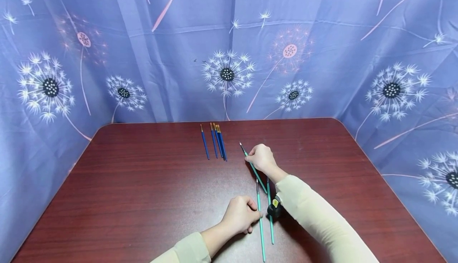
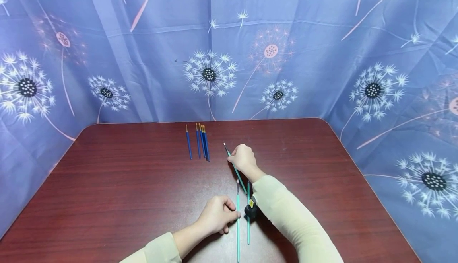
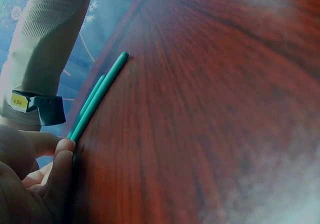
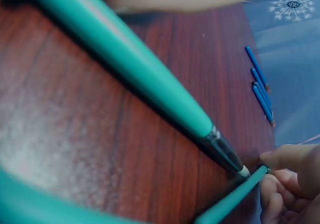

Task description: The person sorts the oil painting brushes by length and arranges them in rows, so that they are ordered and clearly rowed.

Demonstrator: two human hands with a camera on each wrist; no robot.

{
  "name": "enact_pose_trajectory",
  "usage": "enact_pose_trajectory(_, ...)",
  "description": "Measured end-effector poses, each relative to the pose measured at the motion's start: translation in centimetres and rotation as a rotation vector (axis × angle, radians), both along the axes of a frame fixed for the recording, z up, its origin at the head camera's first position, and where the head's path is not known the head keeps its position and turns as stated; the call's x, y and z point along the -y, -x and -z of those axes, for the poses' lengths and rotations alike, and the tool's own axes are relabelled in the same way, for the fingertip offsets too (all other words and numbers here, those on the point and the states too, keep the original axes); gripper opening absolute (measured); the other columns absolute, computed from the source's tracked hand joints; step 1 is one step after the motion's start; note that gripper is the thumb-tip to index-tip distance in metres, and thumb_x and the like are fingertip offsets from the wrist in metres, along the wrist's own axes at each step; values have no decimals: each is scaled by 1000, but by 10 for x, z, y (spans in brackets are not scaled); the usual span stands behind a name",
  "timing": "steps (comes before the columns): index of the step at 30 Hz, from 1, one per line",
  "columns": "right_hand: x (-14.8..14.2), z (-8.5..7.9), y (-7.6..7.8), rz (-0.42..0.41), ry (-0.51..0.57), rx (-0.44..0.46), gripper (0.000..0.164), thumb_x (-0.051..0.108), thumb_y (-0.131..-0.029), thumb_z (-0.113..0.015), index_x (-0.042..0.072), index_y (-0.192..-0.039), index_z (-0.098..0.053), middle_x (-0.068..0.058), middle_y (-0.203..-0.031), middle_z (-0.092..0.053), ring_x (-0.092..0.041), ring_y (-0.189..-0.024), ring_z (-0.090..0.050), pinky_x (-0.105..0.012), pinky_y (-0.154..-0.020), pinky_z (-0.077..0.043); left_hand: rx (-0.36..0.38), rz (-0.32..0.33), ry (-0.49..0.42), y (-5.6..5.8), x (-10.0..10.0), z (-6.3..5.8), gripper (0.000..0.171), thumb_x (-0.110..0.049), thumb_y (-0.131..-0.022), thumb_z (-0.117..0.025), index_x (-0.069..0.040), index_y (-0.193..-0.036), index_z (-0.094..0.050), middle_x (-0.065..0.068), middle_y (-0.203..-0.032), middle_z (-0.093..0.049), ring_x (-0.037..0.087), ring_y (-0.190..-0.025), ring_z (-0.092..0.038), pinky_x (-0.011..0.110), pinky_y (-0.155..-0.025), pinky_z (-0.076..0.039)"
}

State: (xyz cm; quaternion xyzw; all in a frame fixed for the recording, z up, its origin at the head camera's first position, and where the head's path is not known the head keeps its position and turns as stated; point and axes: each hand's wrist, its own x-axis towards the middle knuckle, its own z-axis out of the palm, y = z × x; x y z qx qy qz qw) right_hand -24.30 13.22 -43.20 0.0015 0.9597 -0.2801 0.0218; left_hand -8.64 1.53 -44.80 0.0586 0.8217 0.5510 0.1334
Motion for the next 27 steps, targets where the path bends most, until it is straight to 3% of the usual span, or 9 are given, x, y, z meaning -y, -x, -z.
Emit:
enact_pose_trajectory(8, 0, -3, -1, 2, -23, 5, 13, 24, -76, -70, 14, -67, -72, 3, -66, -69, -15, -63, -61, -37, -70, -54, 45, -17, -5, 1, -2, -1, 18, -4, -75, -71, -10, -71, -54, 0, -47, -55, 3, -28, -43, 22, -30, -40)
enact_pose_trajectory(13, -1, -6, -1, 10, -3, -5, 13, 24, -76, -68, 14, -69, -73, 2, -70, -71, -16, -67, -63, -36, -68, -54, 66, -40, 26, 2, -5, -2, 20, -5, -74, -72, -10, -68, -54, 0, -45, -53, 4, -28, -44, 25, -29, -42)
enact_pose_trajectory(22, -9, -14, -3, 19, 167, 60, 15, 19, -80, -65, 8, -73, -72, 1, -51, -61, -9, -43, -53, -22, -43, -43, 99, -33, 32, 5, -5, -8, 23, -7, -76, -73, -9, -65, -53, 1, -47, -55, 4, -28, -44, 23, -30, -43)
enact_pose_trajectory(27, -18, -17, -6, 55, 259, 93, 13, 16, -79, -65, 6, -76, -72, -1, -51, -60, -8, -41, -52, -20, -40, -45, 104, -25, 43, 7, -6, -8, 23, -8, -77, -73, -10, -65, -53, 0, -46, -54, 4, -29, -44, 21, -30, -41)
